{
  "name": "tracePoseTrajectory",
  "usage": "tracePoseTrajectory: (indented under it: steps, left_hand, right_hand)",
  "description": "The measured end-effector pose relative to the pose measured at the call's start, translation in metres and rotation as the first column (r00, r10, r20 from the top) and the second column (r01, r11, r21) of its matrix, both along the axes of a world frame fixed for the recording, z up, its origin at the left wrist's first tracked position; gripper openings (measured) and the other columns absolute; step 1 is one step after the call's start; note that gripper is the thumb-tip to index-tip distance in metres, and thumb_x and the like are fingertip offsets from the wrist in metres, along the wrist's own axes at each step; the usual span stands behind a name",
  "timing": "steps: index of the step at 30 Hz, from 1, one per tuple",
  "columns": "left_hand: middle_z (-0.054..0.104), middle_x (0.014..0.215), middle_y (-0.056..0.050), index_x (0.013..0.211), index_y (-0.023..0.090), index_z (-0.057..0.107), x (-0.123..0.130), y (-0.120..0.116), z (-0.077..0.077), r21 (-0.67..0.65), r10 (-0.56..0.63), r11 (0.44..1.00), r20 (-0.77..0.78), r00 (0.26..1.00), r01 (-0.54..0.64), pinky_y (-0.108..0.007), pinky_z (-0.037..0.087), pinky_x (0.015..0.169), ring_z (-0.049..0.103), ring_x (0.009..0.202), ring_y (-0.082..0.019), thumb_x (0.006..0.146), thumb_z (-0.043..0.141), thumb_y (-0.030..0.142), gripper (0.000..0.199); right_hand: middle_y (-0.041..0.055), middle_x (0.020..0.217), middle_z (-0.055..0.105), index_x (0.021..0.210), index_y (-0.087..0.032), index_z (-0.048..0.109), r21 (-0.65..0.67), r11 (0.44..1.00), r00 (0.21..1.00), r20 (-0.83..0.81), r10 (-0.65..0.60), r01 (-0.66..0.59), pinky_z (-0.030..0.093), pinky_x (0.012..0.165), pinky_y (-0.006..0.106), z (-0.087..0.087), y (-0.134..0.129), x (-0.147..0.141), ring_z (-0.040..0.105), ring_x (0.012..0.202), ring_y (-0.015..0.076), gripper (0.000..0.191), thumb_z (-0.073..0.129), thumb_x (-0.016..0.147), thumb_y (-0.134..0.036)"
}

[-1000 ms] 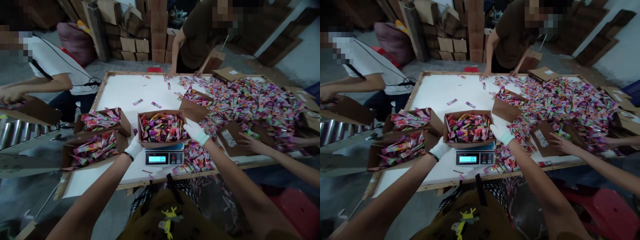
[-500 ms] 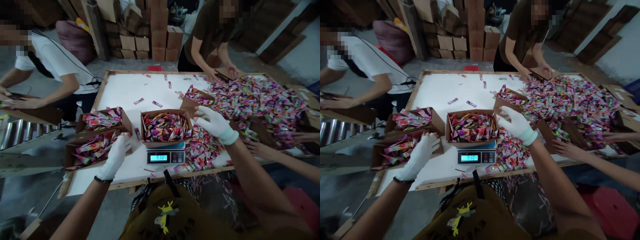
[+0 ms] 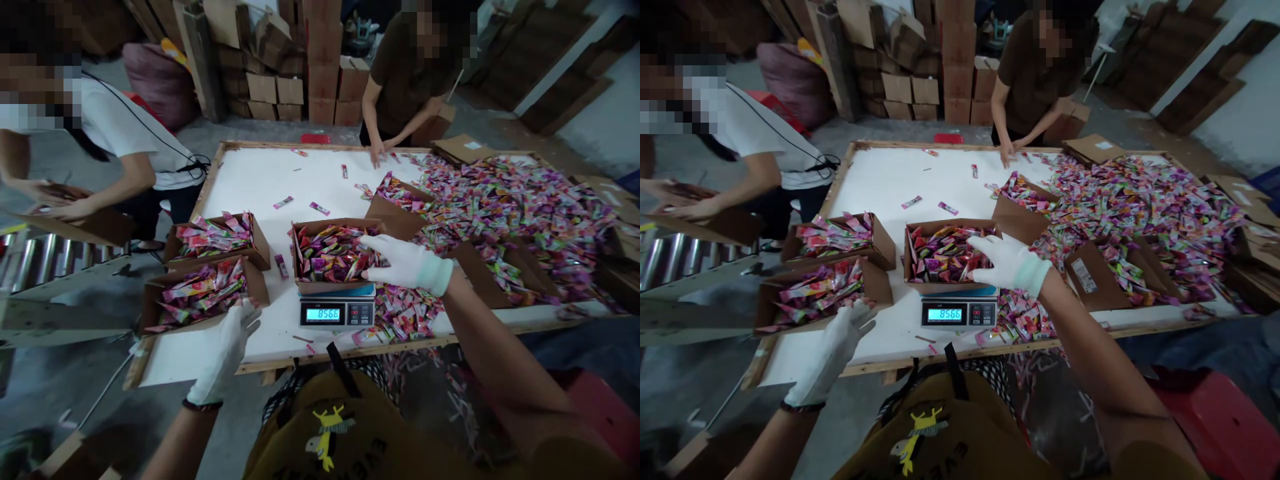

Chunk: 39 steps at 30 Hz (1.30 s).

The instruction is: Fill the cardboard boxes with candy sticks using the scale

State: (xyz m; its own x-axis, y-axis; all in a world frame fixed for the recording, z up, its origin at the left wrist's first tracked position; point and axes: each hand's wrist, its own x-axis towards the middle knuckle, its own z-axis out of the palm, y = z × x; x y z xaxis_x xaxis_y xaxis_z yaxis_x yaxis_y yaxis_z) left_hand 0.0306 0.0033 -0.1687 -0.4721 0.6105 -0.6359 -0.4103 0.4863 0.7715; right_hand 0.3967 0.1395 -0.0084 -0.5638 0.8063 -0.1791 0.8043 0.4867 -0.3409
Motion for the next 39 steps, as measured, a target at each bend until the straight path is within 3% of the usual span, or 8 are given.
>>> tracePoseTrajectory:
  steps: [5, 10, 15, 19, 24, 32, 35, 39]
  left_hand:
    - [0.074, 0.125, -0.015, 0.103, 0.020, 0.067, 0.007, -0.003, 0.014, -0.018, 0.024, 1.000, 0.019, 1.000, -0.024, -0.055, 0.046, 0.121, 0.071, 0.126, -0.031, 0.098, 0.054, 0.041, 0.026]
    - [0.070, 0.141, -0.018, 0.117, 0.020, 0.068, 0.006, -0.020, 0.004, 0.081, -0.115, 0.990, -0.033, 0.993, 0.117, -0.056, 0.045, 0.124, 0.065, 0.136, -0.036, 0.090, 0.068, 0.059, 0.047]
    - [0.063, 0.154, -0.016, 0.137, 0.024, 0.064, 0.018, -0.008, 0.018, 0.065, -0.251, 0.944, -0.489, 0.835, 0.322, -0.054, 0.031, 0.135, 0.054, 0.150, -0.038, 0.090, 0.068, 0.062, 0.061]
    - [0.055, 0.163, -0.019, 0.146, 0.019, 0.062, 0.056, 0.040, 0.059, 0.178, -0.161, 0.794, -0.860, 0.484, 0.581, -0.048, 0.021, 0.139, 0.036, 0.164, -0.035, 0.097, 0.061, 0.053, 0.059]
    - [0.032, 0.178, -0.024, 0.158, 0.015, 0.055, 0.100, 0.076, 0.068, 0.040, -0.257, 0.683, -0.921, 0.292, 0.729, -0.056, 0.029, 0.135, 0.024, 0.168, -0.041, 0.099, 0.061, 0.051, 0.069]
    - [0.030, 0.179, -0.027, 0.157, 0.014, 0.057, 0.101, 0.071, 0.055, -0.018, -0.251, 0.712, -0.940, 0.230, 0.702, -0.058, 0.036, 0.131, 0.030, 0.166, -0.044, 0.102, 0.058, 0.050, 0.066]
    - [0.030, 0.179, -0.026, 0.160, 0.015, 0.054, 0.103, 0.069, 0.056, 0.008, -0.259, 0.708, -0.928, 0.269, 0.706, -0.057, 0.034, 0.132, 0.029, 0.167, -0.041, 0.102, 0.059, 0.050, 0.068]
    - [0.025, 0.181, -0.026, 0.170, 0.013, 0.038, 0.095, 0.059, 0.053, 0.125, -0.206, 0.694, -0.909, 0.361, 0.709, -0.054, 0.024, 0.137, 0.016, 0.171, -0.036, 0.104, 0.057, 0.051, 0.079]
  right_hand:
    - [0.0187, 0.157, 0.061, 0.165, -0.022, 0.053, -0.077, 0.995, 0.995, 0.086, -0.055, 0.061, 0.050, 0.119, 0.054, -0.011, 0.002, -0.006, 0.061, 0.143, 0.0410, 0.080, 0.073, 0.093, -0.050]
    - [0.0199, 0.143, 0.070, 0.151, -0.014, 0.059, 0.028, 0.954, 0.901, -0.336, -0.274, 0.300, 0.056, 0.113, 0.052, -0.036, 0.007, 0.031, 0.069, 0.129, 0.0350, 0.068, 0.068, 0.094, -0.049]
    - [0.0227, 0.144, 0.066, 0.149, -0.013, 0.057, 0.069, 0.905, 0.795, -0.507, -0.331, 0.421, 0.062, 0.102, 0.048, -0.054, 0.001, 0.046, 0.072, 0.120, 0.0321, 0.066, 0.065, 0.093, -0.047]
    - [0.0216, 0.159, 0.055, 0.165, -0.021, 0.048, 0.110, 0.983, 0.989, -0.044, -0.140, 0.144, 0.050, 0.116, 0.056, -0.038, 0.006, -0.006, 0.064, 0.136, 0.0400, 0.080, 0.069, 0.094, -0.050]
    - [0.0286, 0.162, 0.049, 0.163, -0.023, 0.051, -0.002, 0.997, 0.921, 0.382, -0.076, 0.084, 0.050, 0.108, 0.065, -0.030, 0.032, -0.056, 0.071, 0.124, 0.0451, 0.075, 0.070, 0.095, -0.048]
    - [0.0086, 0.114, 0.081, 0.120, -0.022, 0.077, -0.117, 0.991, 0.990, 0.131, -0.044, 0.060, 0.061, 0.081, 0.029, -0.047, 0.052, -0.032, 0.079, 0.093, 0.0230, 0.029, 0.061, 0.097, -0.018]
    - [0.0054, 0.104, 0.080, 0.119, -0.019, 0.077, -0.179, 0.963, 0.957, -0.177, -0.231, 0.200, 0.061, 0.065, 0.025, -0.032, 0.052, -0.014, 0.075, 0.074, 0.0173, 0.031, 0.061, 0.093, -0.017]
    - [0.0084, 0.101, 0.080, 0.107, -0.016, 0.079, -0.072, 0.951, 0.801, -0.521, -0.294, 0.302, 0.067, 0.078, 0.035, 0.004, 0.048, 0.036, 0.077, 0.087, 0.0240, 0.029, 0.074, 0.082, -0.029]
